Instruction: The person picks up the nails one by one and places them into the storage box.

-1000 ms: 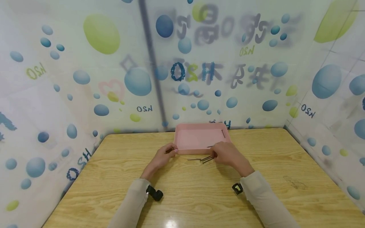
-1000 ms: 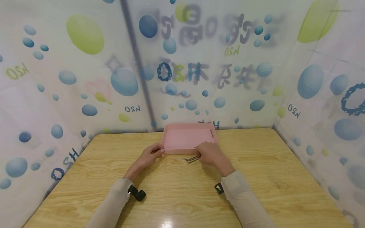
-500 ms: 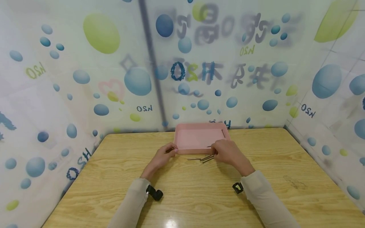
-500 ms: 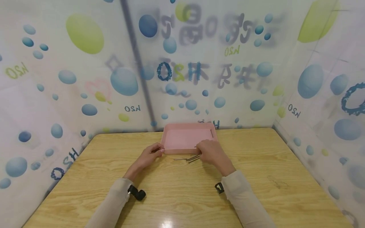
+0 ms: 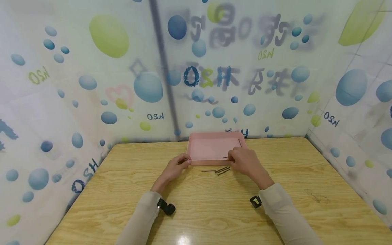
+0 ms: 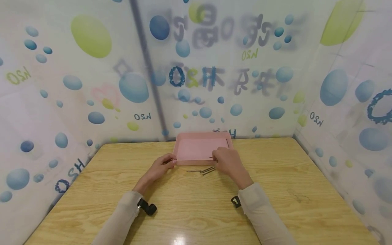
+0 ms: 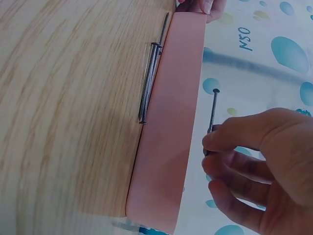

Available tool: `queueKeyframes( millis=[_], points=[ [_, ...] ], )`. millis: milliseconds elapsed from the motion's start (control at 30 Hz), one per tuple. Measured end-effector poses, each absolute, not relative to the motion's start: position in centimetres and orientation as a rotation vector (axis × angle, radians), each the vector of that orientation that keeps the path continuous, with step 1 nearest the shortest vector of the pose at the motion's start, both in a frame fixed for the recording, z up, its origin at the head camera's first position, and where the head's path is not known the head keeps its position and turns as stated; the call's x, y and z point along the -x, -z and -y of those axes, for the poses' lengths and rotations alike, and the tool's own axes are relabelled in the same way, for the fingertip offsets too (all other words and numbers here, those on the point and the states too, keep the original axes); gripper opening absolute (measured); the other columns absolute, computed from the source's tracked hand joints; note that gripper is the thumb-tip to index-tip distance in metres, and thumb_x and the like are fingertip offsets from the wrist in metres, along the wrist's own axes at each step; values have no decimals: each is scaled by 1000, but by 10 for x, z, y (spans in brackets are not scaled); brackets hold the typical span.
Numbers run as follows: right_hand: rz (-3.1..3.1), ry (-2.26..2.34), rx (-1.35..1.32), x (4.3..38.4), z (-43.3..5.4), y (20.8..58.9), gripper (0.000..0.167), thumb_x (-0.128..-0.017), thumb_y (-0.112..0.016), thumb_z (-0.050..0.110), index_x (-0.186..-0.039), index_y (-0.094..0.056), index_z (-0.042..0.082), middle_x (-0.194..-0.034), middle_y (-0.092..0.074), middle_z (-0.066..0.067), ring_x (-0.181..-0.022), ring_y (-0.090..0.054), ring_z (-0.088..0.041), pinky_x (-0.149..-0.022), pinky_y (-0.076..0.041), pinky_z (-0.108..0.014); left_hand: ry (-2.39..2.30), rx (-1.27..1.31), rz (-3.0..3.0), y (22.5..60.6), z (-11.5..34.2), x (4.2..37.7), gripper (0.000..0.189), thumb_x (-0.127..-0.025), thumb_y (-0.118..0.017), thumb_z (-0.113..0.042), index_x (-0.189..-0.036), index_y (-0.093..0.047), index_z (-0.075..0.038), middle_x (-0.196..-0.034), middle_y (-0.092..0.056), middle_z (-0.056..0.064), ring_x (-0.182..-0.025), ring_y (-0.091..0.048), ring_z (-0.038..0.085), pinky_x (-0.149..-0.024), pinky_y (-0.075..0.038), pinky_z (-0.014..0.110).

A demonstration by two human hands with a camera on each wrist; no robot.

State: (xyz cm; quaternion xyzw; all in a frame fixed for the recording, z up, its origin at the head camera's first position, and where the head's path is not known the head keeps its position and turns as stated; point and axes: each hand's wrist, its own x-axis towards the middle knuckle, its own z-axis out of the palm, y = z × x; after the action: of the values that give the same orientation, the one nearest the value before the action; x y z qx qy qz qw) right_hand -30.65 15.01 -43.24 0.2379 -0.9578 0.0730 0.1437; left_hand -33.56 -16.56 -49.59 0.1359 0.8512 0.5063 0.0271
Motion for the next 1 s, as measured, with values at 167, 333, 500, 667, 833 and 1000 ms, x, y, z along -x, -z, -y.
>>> queueKeyframes(
  millis=[167,333,500,667,833,1000],
  points=[
    [2721,-185,-631,306,-150,433,7,-91,-79,17,-87,-75,13,-80,-65,0,-67,-55,-11,-56,-50,-29,-1559,-443,-2635,495,165,336,14,-107,-57,-20,-113,-67,-11,-105,-67,10,-92,-61,17,-83,-50,29],
    [2678,-200,-585,307,-151,436,6,-92,-79,17,-90,-76,11,-79,-65,-1,-64,-53,-11,-54,-48,-29,-1565,-438,-2620,494,165,335,14,-107,-57,-22,-113,-67,-13,-105,-67,9,-92,-61,17,-83,-50,30],
    [2656,-243,-549,309,-152,439,6,-93,-77,15,-88,-75,11,-78,-64,-1,-62,-50,-12,-53,-46,-28,-1579,-449,-2609,494,165,334,17,-107,-57,-21,-116,-66,-10,-105,-67,14,-94,-62,23,-85,-51,35],
    [2620,-265,-539,309,-153,440,8,-93,-74,10,-85,-74,10,-77,-64,-2,-60,-49,-11,-51,-43,-27,-1568,-445,-2613,494,166,335,14,-107,-57,-22,-114,-66,-13,-102,-67,10,-91,-61,17,-83,-50,29],
    [2598,-270,-529,309,-154,440,8,-93,-73,9,-85,-73,11,-75,-62,-2,-57,-48,-12,-49,-41,-27,-1572,-439,-2608,494,166,335,15,-107,-57,-22,-114,-66,-13,-105,-67,8,-92,-61,16,-83,-50,29],
    [2603,-276,-516,310,-155,441,5,-92,-72,7,-89,-74,10,-79,-63,-3,-55,-48,-13,-46,-38,-28,-1586,-437,-2596,492,165,333,17,-107,-57,-23,-117,-66,-11,-111,-67,12,-96,-63,21,-87,-52,34]
  ],
)
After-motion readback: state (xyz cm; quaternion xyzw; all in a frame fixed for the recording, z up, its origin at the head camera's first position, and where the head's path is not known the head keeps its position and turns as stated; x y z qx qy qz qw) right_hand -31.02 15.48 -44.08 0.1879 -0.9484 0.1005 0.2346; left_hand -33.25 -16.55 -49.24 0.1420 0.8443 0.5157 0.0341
